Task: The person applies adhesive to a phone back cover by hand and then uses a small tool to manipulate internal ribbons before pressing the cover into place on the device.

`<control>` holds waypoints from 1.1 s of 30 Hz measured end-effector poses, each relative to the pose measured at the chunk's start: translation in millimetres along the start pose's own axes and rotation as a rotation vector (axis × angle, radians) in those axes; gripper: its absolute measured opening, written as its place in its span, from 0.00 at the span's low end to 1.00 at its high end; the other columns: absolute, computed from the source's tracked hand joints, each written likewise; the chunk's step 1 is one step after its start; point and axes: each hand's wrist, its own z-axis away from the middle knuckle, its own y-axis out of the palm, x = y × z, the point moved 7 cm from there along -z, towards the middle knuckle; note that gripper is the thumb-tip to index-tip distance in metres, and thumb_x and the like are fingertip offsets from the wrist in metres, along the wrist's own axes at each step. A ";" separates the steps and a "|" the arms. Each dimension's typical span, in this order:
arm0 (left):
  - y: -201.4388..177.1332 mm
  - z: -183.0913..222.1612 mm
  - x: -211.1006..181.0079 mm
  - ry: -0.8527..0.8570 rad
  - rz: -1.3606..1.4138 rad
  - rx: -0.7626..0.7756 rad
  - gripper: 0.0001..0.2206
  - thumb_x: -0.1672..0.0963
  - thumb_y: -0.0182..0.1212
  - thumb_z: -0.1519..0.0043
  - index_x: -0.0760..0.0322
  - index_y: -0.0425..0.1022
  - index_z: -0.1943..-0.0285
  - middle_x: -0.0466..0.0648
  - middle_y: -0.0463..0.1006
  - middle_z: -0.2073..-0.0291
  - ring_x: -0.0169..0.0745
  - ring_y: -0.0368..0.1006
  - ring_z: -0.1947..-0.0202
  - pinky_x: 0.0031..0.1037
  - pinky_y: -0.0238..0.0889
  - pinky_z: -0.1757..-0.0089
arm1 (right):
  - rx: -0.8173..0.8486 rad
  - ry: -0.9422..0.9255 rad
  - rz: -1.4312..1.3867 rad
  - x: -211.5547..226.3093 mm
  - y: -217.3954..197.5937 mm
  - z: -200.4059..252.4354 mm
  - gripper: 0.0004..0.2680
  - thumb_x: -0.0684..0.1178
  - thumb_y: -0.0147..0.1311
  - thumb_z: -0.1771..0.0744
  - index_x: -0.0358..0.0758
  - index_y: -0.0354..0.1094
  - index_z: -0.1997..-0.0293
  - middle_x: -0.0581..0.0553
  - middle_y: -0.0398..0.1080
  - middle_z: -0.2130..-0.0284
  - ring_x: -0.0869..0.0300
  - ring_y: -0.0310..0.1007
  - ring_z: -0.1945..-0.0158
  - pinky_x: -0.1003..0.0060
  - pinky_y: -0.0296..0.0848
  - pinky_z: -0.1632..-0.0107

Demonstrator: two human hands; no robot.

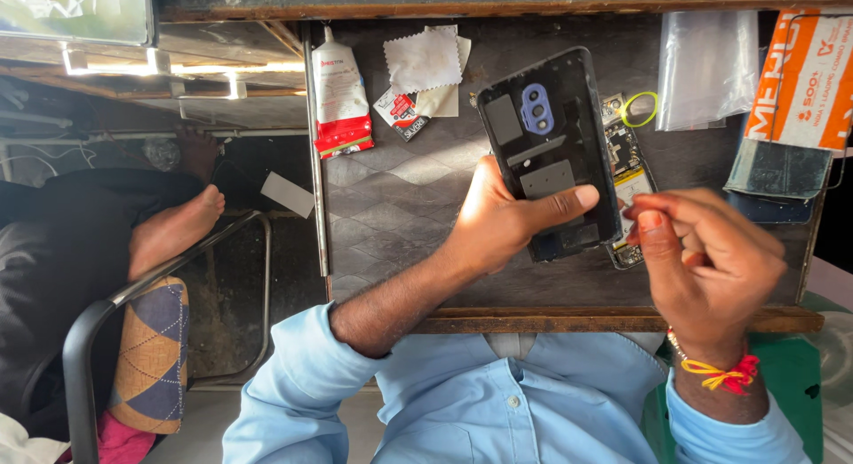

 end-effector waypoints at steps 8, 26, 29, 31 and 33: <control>10.2 6.3 -13.3 -0.022 -0.162 0.036 0.07 0.61 0.68 0.34 0.71 0.80 0.50 0.46 0.83 0.60 0.26 0.76 0.59 0.24 0.74 0.57 | 0.041 -0.172 0.164 31.2 3.2 -21.4 0.05 0.37 0.61 0.33 0.26 0.73 0.57 0.37 0.75 0.63 0.62 0.74 0.66 0.73 0.60 0.75; 8.0 3.1 -11.8 0.005 -0.064 0.035 0.08 0.61 0.67 0.34 0.70 0.78 0.48 0.45 0.82 0.57 0.26 0.76 0.56 0.25 0.74 0.54 | 0.068 -0.147 0.203 25.2 7.3 -14.6 0.06 0.35 0.62 0.36 0.26 0.74 0.57 0.37 0.76 0.64 0.62 0.75 0.67 0.74 0.58 0.77; 3.0 1.3 -14.6 0.033 -0.156 -0.008 0.07 0.61 0.67 0.34 0.70 0.78 0.50 0.45 0.82 0.59 0.27 0.76 0.57 0.24 0.74 0.55 | 0.040 -0.091 0.159 18.2 5.0 -10.2 0.04 0.37 0.60 0.33 0.29 0.74 0.56 0.41 0.76 0.64 0.67 0.71 0.69 0.75 0.56 0.76; 2.2 1.6 -13.5 0.024 -0.095 -0.013 0.06 0.61 0.66 0.33 0.69 0.78 0.50 0.44 0.82 0.59 0.26 0.76 0.58 0.24 0.74 0.55 | 0.027 -0.108 0.146 14.1 3.0 -5.5 0.04 0.37 0.61 0.33 0.30 0.74 0.56 0.42 0.76 0.63 0.68 0.71 0.68 0.75 0.57 0.75; 1.9 1.8 -12.3 0.016 -0.072 -0.018 0.06 0.61 0.66 0.33 0.69 0.78 0.51 0.44 0.82 0.60 0.27 0.76 0.59 0.24 0.74 0.57 | 0.013 -0.141 0.198 11.3 1.1 -1.8 0.04 0.35 0.61 0.34 0.29 0.75 0.57 0.40 0.76 0.64 0.66 0.70 0.70 0.74 0.56 0.75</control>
